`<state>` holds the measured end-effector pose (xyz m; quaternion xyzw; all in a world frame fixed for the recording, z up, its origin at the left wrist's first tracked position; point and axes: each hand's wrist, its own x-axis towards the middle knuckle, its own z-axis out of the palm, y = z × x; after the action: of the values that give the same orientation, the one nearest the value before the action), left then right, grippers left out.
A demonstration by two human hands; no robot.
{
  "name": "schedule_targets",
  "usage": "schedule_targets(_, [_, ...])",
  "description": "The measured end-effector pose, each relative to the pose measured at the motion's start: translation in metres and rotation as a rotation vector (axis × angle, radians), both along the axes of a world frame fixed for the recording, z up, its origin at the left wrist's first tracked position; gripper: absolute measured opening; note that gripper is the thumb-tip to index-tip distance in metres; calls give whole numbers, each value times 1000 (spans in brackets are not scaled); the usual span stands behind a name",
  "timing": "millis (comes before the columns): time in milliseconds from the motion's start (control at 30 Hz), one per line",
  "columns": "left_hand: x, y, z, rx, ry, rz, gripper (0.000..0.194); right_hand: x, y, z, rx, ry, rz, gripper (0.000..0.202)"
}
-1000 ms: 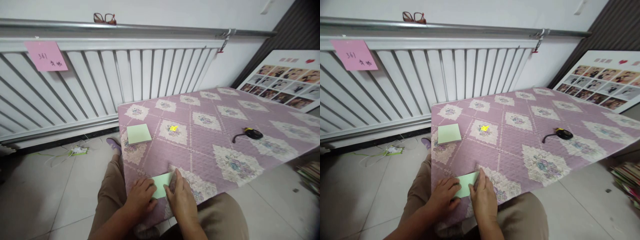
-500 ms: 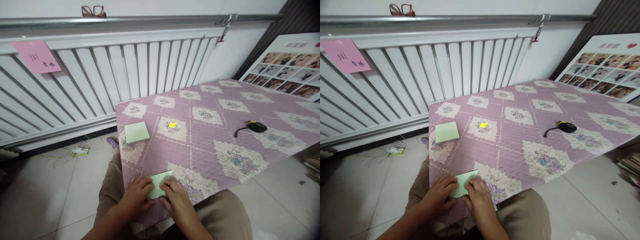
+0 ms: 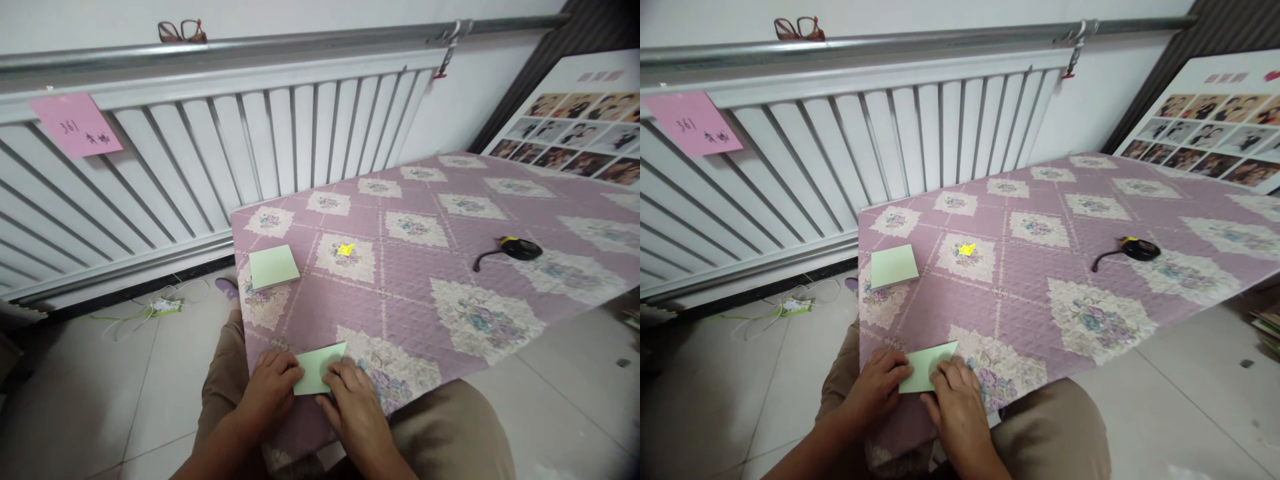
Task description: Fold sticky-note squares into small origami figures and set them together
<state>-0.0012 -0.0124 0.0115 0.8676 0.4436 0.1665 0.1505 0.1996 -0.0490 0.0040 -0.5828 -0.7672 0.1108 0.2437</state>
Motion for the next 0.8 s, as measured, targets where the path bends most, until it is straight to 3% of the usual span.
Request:
schedule_targets(133, [1, 7, 3, -20, -52, 22, 27, -6, -1, -4, 29, 23, -53, 17])
schedule_targets(433, [6, 21, 9, -143, -64, 215, 5, -9, 0, -10, 65, 56, -103, 12])
schedule_targets(800, [14, 35, 20, -303, 79, 289, 15, -12, 5, -11, 75, 58, -156, 17])
